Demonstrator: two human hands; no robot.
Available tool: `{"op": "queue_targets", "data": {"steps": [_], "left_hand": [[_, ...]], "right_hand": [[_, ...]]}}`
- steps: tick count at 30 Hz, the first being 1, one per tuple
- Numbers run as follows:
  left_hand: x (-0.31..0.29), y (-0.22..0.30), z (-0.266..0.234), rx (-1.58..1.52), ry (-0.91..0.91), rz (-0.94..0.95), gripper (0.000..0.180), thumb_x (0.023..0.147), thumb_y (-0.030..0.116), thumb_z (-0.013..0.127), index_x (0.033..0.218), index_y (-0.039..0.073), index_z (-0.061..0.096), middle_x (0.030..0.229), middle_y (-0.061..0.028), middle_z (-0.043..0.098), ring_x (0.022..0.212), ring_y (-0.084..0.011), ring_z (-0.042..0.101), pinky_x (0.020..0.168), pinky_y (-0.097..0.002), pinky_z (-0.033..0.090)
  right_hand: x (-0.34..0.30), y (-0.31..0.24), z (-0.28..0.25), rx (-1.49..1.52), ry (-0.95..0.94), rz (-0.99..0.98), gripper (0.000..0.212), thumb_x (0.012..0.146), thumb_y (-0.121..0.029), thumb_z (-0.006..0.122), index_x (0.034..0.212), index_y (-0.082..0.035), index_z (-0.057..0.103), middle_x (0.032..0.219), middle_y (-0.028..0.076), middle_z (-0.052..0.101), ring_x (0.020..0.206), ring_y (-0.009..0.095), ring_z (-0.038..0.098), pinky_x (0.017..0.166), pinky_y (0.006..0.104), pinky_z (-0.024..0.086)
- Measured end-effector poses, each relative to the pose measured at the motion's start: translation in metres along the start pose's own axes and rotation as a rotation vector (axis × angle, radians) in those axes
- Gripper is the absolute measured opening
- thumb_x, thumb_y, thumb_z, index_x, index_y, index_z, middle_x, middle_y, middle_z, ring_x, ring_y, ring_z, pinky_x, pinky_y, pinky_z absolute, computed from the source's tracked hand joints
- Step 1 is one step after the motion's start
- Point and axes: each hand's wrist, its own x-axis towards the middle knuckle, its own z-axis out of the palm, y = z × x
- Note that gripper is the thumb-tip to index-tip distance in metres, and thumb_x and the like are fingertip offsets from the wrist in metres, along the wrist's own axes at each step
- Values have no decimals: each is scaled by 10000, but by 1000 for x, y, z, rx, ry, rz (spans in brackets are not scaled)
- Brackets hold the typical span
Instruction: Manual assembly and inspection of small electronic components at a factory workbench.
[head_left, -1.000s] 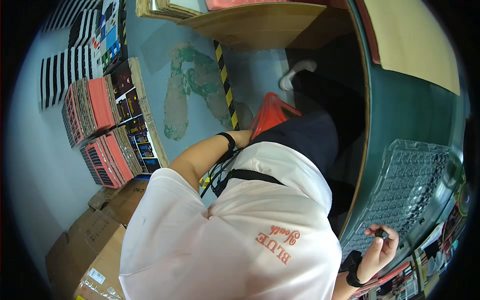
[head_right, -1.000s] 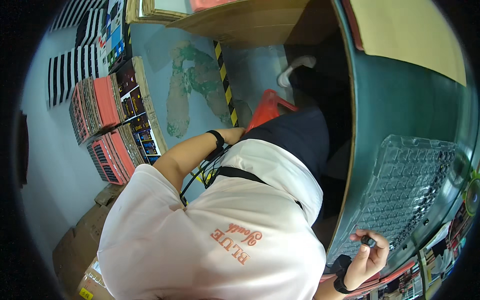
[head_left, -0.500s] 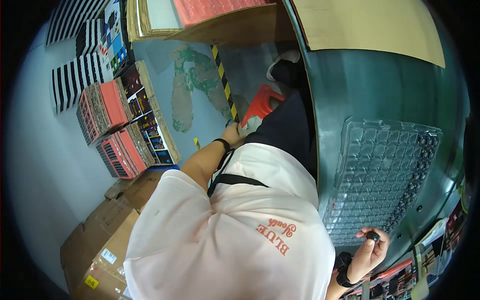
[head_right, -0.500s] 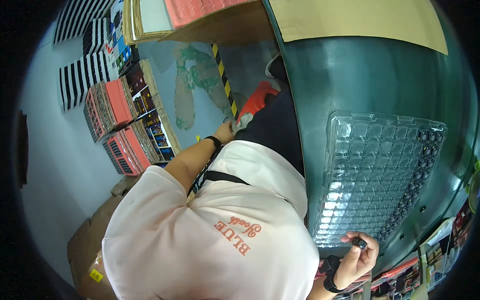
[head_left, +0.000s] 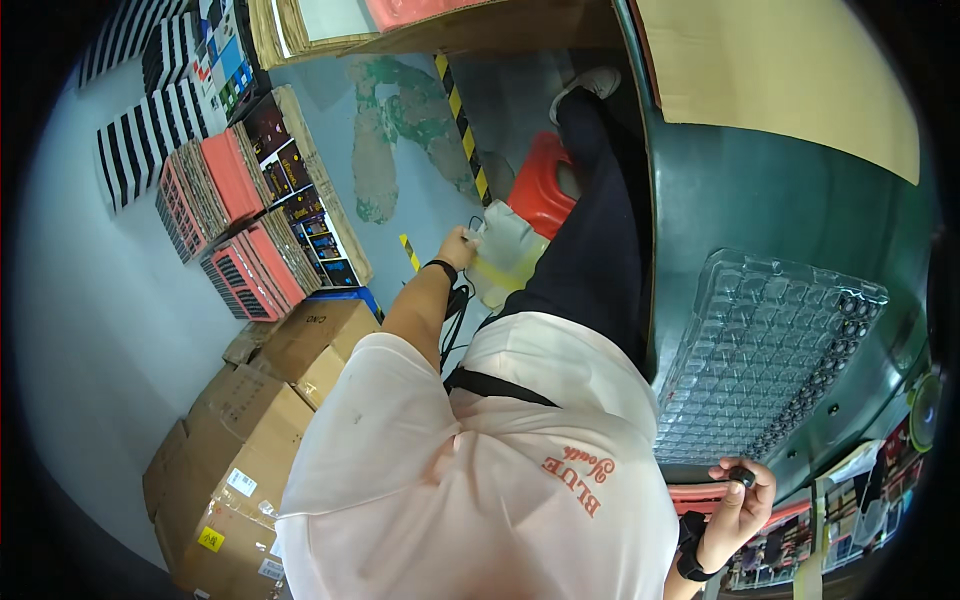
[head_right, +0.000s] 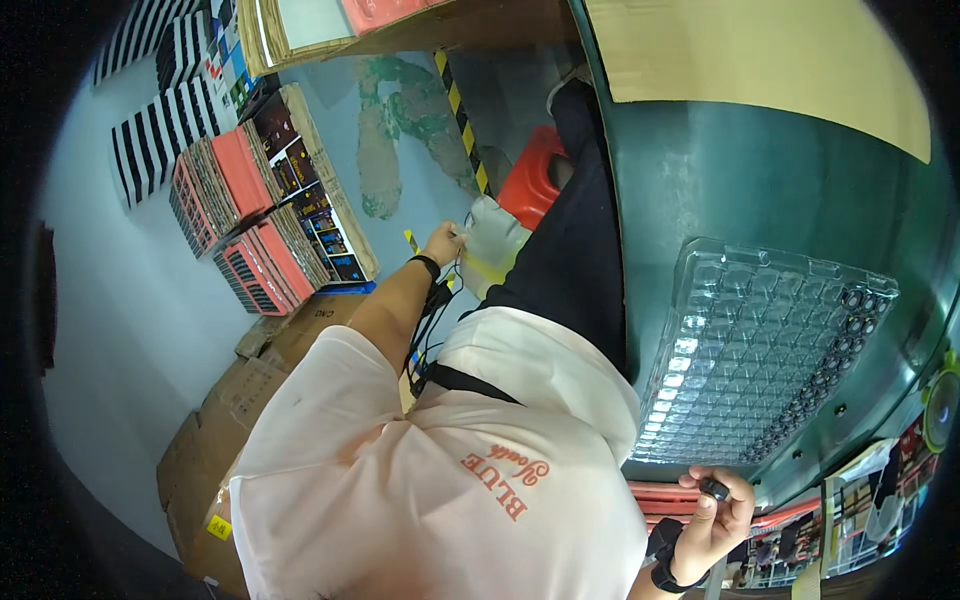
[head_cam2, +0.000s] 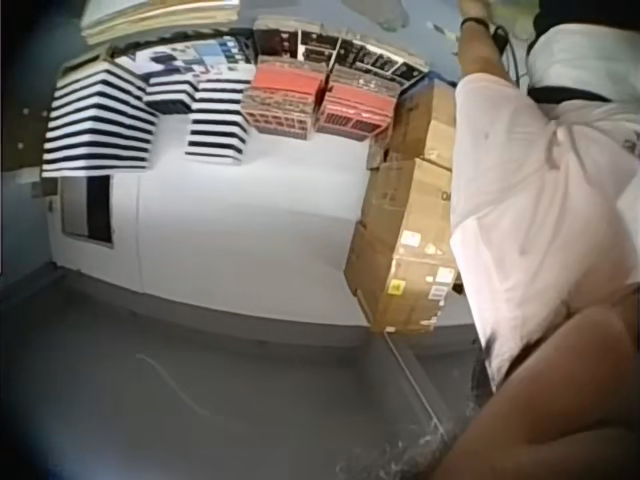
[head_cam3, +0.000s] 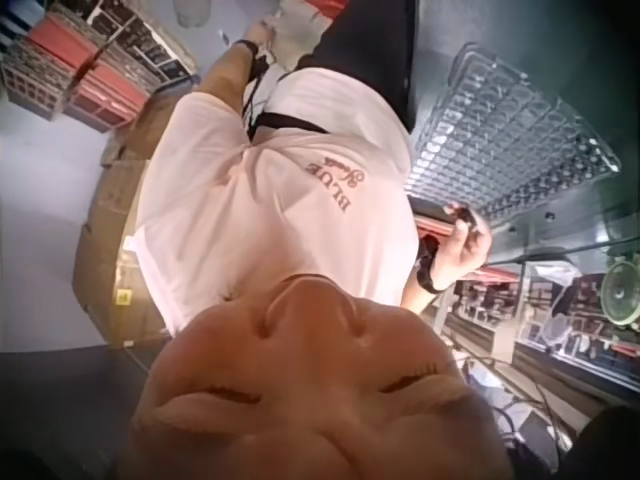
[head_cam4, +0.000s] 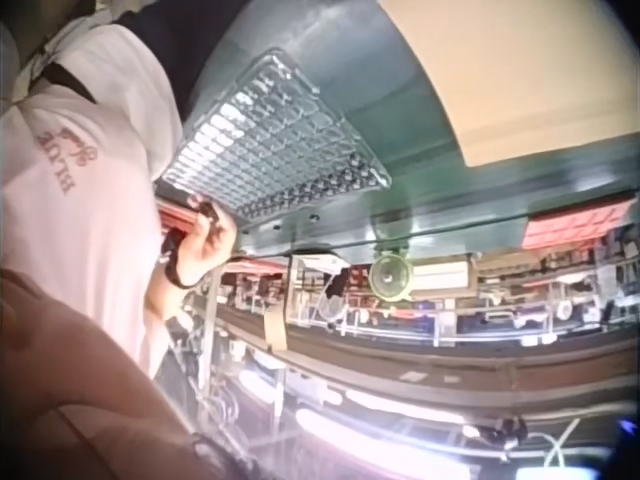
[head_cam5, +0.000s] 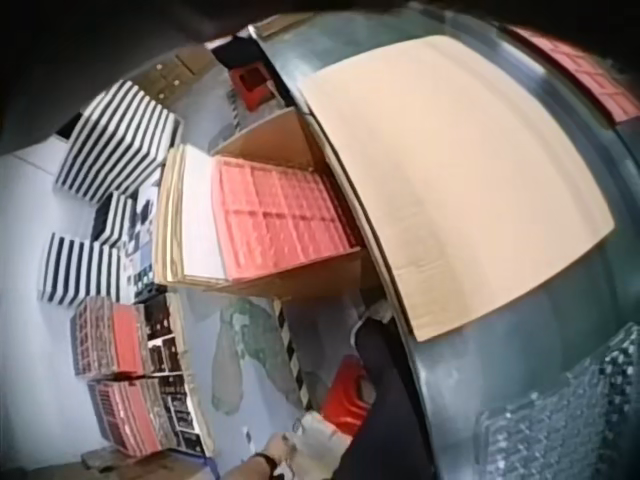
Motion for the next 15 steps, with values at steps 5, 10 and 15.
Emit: {"op": "queue_targets", "data": {"steps": [5,10,15], "left_hand": [[36,-52,-39,6,170,78,227,983,84,645,1125,30,476,870,-118,647,700,-240,663,593,-396,556],[14,0,22,-394,-130,-109,176,1001,94,630,1056,36,474,888,-130,638,683,-260,665,616,-405,590],[-10,39,26,-581,-13,-269,142,1001,68,612,1050,62,480,857,-109,578,743,-251,650,586,-414,576]], "right_hand": [[11,-12,1,35,-72,-39,356,980,-270,705,1151,11,569,1009,157,693,827,204,668,803,330,556],[18,-21,11,-5,-50,-31,356,977,-253,709,1167,14,568,1015,167,699,831,215,679,810,345,568],[26,-11,13,30,-97,-31,350,980,-243,706,1166,20,569,1026,169,700,838,214,681,810,338,570]]}}
